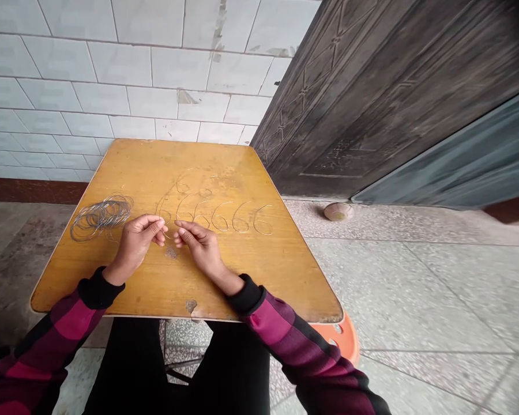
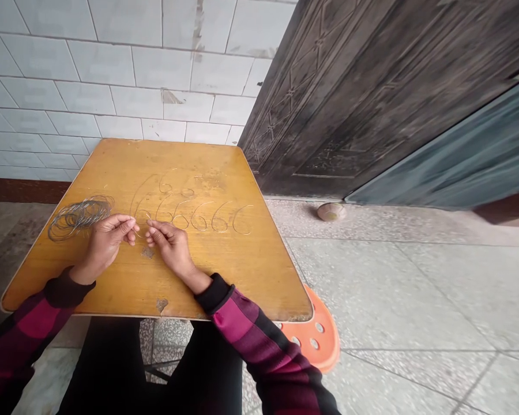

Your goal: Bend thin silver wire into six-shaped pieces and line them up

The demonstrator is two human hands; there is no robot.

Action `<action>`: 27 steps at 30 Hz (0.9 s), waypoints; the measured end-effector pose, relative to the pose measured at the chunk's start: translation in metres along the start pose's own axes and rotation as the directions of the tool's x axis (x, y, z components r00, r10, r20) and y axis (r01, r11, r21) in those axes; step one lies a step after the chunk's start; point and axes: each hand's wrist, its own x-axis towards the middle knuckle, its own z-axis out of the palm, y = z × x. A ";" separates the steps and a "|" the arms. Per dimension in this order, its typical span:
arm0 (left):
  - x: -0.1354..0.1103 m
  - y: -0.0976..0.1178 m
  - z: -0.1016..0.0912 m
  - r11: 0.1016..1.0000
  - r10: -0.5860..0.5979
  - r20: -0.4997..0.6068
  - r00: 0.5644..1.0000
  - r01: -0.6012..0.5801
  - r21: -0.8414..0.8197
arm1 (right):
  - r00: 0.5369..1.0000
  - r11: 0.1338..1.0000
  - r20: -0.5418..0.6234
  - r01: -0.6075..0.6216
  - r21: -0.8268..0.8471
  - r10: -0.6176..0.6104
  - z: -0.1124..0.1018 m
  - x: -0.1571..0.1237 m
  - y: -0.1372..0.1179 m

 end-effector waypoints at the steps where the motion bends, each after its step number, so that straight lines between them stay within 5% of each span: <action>1: 0.000 -0.001 -0.001 0.999 0.013 0.022 1.000 -0.014 0.044 | 0.999 0.997 0.022 0.035 -0.072 -0.033 -0.001 0.000 0.001; 10: 0.000 -0.006 -0.001 0.976 0.076 0.016 0.997 -0.077 0.203 | 0.966 0.832 0.166 0.254 -0.493 -0.197 -0.004 0.002 -0.011; 17: -0.001 -0.006 -0.002 0.906 0.142 0.033 0.989 -0.144 0.397 | 0.964 0.785 0.206 0.258 -0.564 -0.169 -0.004 0.002 -0.004; 27: 0.001 -0.008 -0.003 0.864 0.149 0.106 0.983 -0.181 0.469 | 0.967 0.819 0.211 0.235 -0.523 -0.143 -0.004 0.005 -0.007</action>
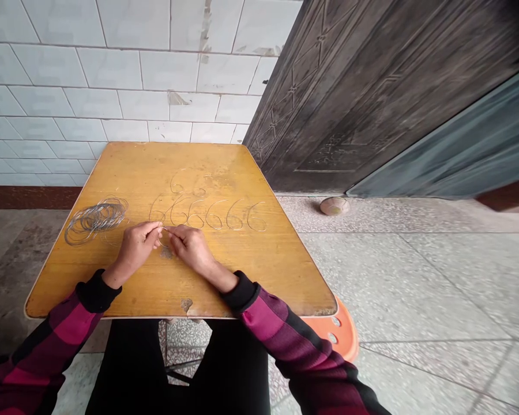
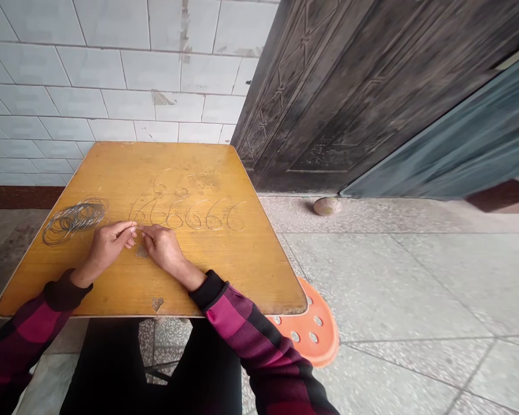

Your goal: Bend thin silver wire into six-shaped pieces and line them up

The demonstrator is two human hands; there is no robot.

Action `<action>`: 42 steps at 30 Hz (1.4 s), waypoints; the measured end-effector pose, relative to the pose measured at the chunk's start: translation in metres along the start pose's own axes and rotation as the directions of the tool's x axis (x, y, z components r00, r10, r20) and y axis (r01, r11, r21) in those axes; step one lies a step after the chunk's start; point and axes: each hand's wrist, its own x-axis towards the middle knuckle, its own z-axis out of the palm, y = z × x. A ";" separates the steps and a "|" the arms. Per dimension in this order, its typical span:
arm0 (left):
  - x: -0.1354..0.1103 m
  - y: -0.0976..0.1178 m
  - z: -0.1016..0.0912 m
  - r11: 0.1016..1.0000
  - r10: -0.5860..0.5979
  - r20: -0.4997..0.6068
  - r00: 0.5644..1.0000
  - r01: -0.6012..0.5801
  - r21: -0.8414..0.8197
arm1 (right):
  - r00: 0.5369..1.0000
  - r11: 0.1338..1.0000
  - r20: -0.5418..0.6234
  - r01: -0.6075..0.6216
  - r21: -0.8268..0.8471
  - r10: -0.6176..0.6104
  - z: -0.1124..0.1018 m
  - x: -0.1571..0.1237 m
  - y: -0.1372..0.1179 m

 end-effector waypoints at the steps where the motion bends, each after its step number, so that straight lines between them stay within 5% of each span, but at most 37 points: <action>1: 0.000 -0.001 0.000 1.000 0.013 0.009 1.000 -0.013 0.017 | 1.000 1.000 -0.011 -0.011 0.021 0.011 0.000 0.000 0.000; 9: 0.001 -0.003 0.000 0.987 0.105 0.018 0.994 -0.107 0.121 | 0.973 0.961 -0.046 -0.216 0.174 0.227 0.002 0.007 0.003; 19: 0.002 -0.007 0.002 0.958 0.183 0.036 0.982 -0.186 0.219 | 0.960 0.965 -0.148 -0.219 0.142 0.240 0.004 0.014 0.005; 22: 0.002 -0.004 0.002 0.978 0.127 0.025 0.992 -0.130 0.165 | 0.963 0.973 -0.159 -0.199 0.115 0.216 0.003 0.014 0.006; 25: 0.004 0.001 0.000 0.997 -0.049 0.039 0.998 0.051 -0.062 | 0.973 0.988 -0.172 -0.146 0.040 0.151 0.002 0.014 0.007; 28: 0.007 0.007 -0.002 0.871 -0.267 0.157 0.951 0.308 -0.382 | 0.977 0.995 -0.194 -0.096 -0.035 0.087 0.001 0.013 0.006; 31: 0.009 0.009 -0.006 0.741 -0.348 0.258 0.901 0.433 -0.514 | 0.977 0.995 -0.208 -0.065 -0.081 0.047 0.001 0.012 0.004; 42: 0.008 0.014 -0.004 0.807 -0.304 0.216 0.928 0.371 -0.459 | 0.960 0.991 -0.248 -0.123 0.050 0.131 0.004 0.012 0.003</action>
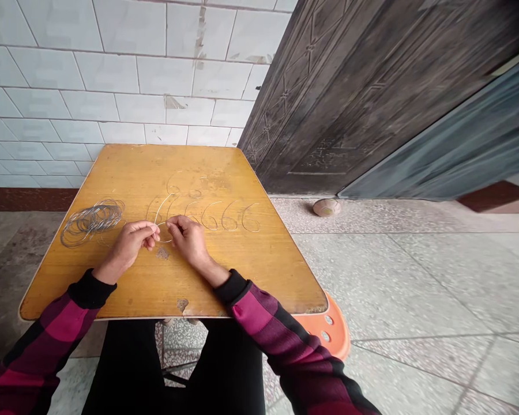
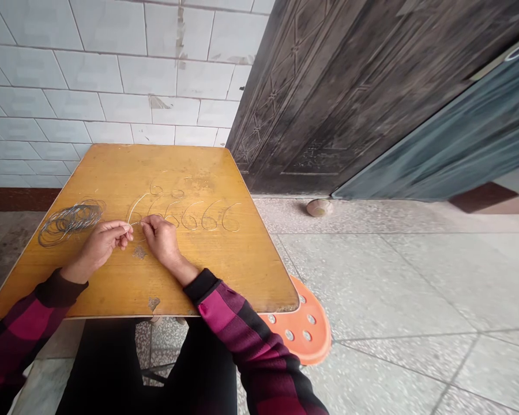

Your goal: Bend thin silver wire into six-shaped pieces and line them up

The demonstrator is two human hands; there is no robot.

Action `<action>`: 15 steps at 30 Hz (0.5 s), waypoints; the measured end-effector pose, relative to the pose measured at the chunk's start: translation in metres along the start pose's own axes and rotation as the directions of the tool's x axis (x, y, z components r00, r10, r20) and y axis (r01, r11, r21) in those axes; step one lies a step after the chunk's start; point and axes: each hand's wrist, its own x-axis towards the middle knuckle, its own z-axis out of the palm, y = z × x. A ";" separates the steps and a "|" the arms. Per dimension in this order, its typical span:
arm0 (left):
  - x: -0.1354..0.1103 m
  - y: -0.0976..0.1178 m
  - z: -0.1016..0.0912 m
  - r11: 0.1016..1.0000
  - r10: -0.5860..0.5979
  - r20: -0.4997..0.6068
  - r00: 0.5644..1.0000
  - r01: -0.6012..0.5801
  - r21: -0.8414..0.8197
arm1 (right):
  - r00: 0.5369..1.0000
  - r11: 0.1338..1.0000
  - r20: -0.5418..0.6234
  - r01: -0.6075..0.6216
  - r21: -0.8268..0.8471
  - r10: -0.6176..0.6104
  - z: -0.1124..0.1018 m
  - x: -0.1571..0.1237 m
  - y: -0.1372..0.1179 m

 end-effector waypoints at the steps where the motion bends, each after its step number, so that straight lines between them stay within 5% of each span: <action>1: 0.000 0.000 0.000 1.000 0.004 -0.016 1.000 -0.004 -0.003 | 0.998 0.997 0.029 -0.051 0.055 0.049 -0.001 0.000 0.000; 8: 0.003 0.000 -0.008 1.000 0.014 -0.105 0.994 -0.017 -0.026 | 0.930 0.823 0.248 -0.358 0.441 0.272 -0.008 0.002 -0.004; 15: 0.002 0.000 -0.008 0.995 0.052 -0.074 0.996 -0.045 0.089 | 0.886 0.695 0.281 -0.464 0.549 0.370 -0.006 0.003 0.002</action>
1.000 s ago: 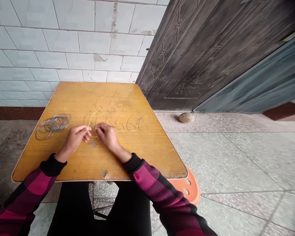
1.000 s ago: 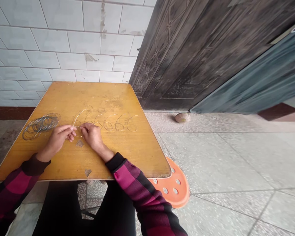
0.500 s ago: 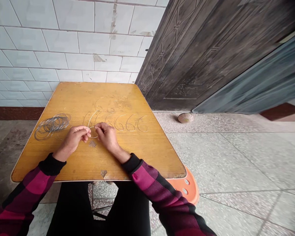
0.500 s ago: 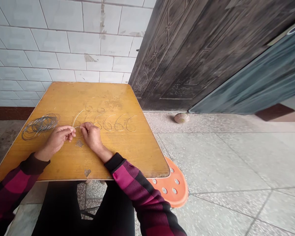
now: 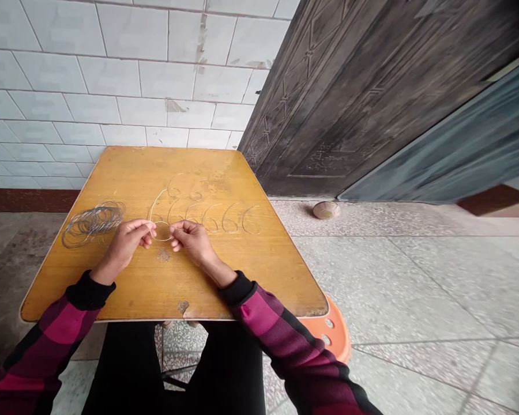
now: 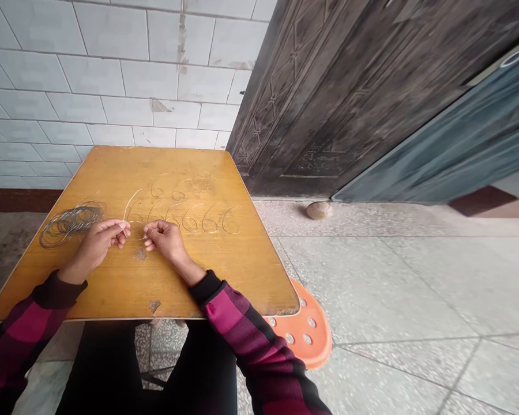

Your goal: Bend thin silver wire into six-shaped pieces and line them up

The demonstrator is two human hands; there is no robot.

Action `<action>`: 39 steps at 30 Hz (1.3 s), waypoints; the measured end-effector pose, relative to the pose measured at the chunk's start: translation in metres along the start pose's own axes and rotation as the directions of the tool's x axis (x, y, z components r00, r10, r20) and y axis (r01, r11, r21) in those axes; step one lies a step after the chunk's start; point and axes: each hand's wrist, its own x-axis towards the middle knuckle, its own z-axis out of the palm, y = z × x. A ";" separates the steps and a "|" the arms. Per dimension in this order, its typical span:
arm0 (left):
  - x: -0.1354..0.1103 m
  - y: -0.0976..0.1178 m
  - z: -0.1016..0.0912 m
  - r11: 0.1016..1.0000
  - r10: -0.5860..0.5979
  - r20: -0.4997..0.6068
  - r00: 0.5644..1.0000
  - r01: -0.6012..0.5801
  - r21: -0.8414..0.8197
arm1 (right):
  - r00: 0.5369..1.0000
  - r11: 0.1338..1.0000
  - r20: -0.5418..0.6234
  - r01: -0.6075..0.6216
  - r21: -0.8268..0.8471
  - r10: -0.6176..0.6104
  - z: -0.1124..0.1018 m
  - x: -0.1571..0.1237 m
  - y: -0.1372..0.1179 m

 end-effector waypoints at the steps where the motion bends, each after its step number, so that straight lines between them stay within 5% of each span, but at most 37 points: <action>1: 0.000 0.000 0.000 1.000 0.002 0.012 1.000 -0.003 0.006 | 1.000 1.000 -0.013 -0.004 0.003 0.004 -0.001 0.001 0.001; 7: -0.001 -0.003 -0.003 1.000 0.026 0.023 0.999 -0.027 0.001 | 0.997 1.000 -0.071 -0.001 0.010 0.002 -0.007 0.005 0.001; 12: 0.001 -0.009 -0.004 0.998 0.016 0.019 1.000 -0.018 0.063 | 0.991 0.981 -0.114 0.047 -0.189 -0.070 -0.018 0.002 -0.006; 17: 0.002 -0.013 -0.006 0.979 0.071 0.046 0.996 -0.078 0.189 | 0.961 0.867 -0.153 0.131 -0.480 -0.230 -0.055 -0.018 -0.022; 21: 0.000 -0.012 -0.003 0.961 0.118 0.070 0.990 -0.132 0.243 | 0.923 0.762 -0.251 0.065 -0.644 -0.291 -0.097 -0.023 -0.042; 26: -0.002 -0.013 -0.001 0.951 0.148 0.121 0.982 -0.175 0.254 | 0.889 0.661 -0.360 -0.090 -0.745 -0.284 -0.128 0.019 -0.067; 31: -0.001 -0.018 -0.002 0.935 0.181 0.129 0.975 -0.211 0.285 | 0.894 0.436 -0.379 -0.251 -0.864 -0.238 -0.129 0.077 -0.073; 39: -0.002 -0.021 -0.002 0.907 0.208 0.160 0.965 -0.251 0.338 | 0.902 0.404 -0.402 -0.312 -0.860 -0.160 -0.132 0.113 -0.069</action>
